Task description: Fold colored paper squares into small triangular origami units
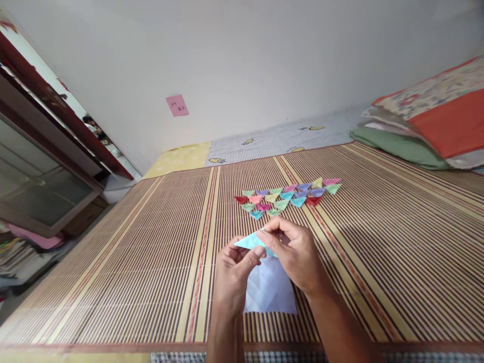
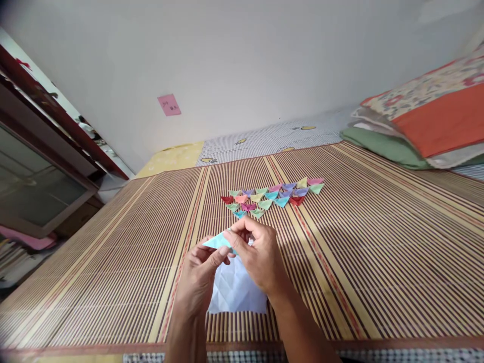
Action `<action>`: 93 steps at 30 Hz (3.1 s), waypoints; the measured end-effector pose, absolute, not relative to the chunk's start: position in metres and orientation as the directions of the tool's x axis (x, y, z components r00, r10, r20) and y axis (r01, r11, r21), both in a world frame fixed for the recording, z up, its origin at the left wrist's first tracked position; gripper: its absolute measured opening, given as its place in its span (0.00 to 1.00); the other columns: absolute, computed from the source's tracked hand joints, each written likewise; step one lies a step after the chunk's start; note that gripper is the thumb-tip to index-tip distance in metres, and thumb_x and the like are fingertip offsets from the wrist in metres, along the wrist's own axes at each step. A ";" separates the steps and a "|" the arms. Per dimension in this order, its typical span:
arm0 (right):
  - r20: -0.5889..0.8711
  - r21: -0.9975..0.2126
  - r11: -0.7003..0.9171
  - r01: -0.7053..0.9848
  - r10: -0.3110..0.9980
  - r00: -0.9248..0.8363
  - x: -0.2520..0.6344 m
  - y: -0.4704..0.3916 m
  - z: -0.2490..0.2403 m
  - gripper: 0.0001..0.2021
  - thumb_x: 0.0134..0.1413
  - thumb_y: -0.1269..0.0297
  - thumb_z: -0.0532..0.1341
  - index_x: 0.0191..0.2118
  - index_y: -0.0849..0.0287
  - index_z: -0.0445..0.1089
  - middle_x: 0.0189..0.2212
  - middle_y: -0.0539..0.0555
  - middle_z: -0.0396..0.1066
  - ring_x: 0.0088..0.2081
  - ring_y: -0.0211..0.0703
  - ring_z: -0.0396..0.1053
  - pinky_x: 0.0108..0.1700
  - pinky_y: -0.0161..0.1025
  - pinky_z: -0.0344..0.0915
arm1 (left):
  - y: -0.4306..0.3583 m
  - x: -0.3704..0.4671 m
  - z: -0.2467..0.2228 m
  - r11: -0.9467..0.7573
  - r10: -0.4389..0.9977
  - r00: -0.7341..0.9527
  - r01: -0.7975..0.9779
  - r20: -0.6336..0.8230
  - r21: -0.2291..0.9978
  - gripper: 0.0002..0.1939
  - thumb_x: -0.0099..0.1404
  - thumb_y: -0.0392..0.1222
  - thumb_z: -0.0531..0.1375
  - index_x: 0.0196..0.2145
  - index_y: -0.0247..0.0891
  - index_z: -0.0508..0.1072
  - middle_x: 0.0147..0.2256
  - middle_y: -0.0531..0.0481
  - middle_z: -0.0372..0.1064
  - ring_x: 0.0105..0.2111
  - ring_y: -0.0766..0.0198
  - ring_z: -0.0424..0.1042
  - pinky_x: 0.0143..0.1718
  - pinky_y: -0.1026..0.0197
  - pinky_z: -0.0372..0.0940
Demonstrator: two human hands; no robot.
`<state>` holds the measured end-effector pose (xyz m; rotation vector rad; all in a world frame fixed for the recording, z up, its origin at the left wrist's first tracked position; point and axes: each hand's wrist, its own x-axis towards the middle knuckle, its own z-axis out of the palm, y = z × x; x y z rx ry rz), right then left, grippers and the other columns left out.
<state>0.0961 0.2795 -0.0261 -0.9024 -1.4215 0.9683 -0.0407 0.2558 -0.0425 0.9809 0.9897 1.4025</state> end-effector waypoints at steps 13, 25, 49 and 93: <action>0.266 -0.961 0.276 -0.008 0.918 -0.294 0.111 0.280 -0.022 0.16 0.65 0.52 0.62 0.29 0.57 0.71 0.25 0.48 0.67 0.29 0.40 0.65 0.32 0.36 0.61 | 0.258 -0.045 -0.036 -0.070 0.971 -0.224 -0.607 -0.087 0.791 0.14 0.49 0.38 0.77 0.22 0.34 0.76 0.21 0.54 0.69 0.25 0.69 0.67 0.33 0.65 0.65; 0.301 -0.943 0.321 0.085 0.934 -0.192 0.106 0.278 -0.024 0.16 0.65 0.61 0.59 0.25 0.57 0.67 0.21 0.47 0.64 0.25 0.38 0.62 0.27 0.35 0.56 | 0.262 -0.048 -0.038 -0.006 0.951 -0.186 -0.811 -0.248 0.585 0.11 0.45 0.28 0.76 0.24 0.30 0.78 0.24 0.50 0.74 0.24 0.70 0.72 0.29 0.69 0.70; 0.255 -0.956 0.285 0.073 0.927 -0.277 0.119 0.282 -0.025 0.08 0.59 0.66 0.65 0.29 0.58 0.72 0.22 0.45 0.65 0.25 0.35 0.61 0.26 0.33 0.56 | 0.255 -0.058 -0.041 0.039 0.992 -0.087 -0.476 -0.091 0.878 0.13 0.55 0.43 0.76 0.25 0.34 0.77 0.22 0.54 0.69 0.23 0.71 0.64 0.26 0.69 0.60; 0.704 -0.648 0.722 0.243 0.689 -0.170 0.086 0.277 -0.033 0.19 0.56 0.83 0.57 0.41 0.53 0.79 0.33 0.51 0.68 0.35 0.43 0.70 0.36 0.38 0.66 | 0.250 -0.040 -0.035 -0.006 0.998 -0.062 -0.432 -0.023 0.902 0.14 0.64 0.50 0.70 0.30 0.35 0.82 0.22 0.53 0.65 0.25 0.67 0.61 0.29 0.65 0.61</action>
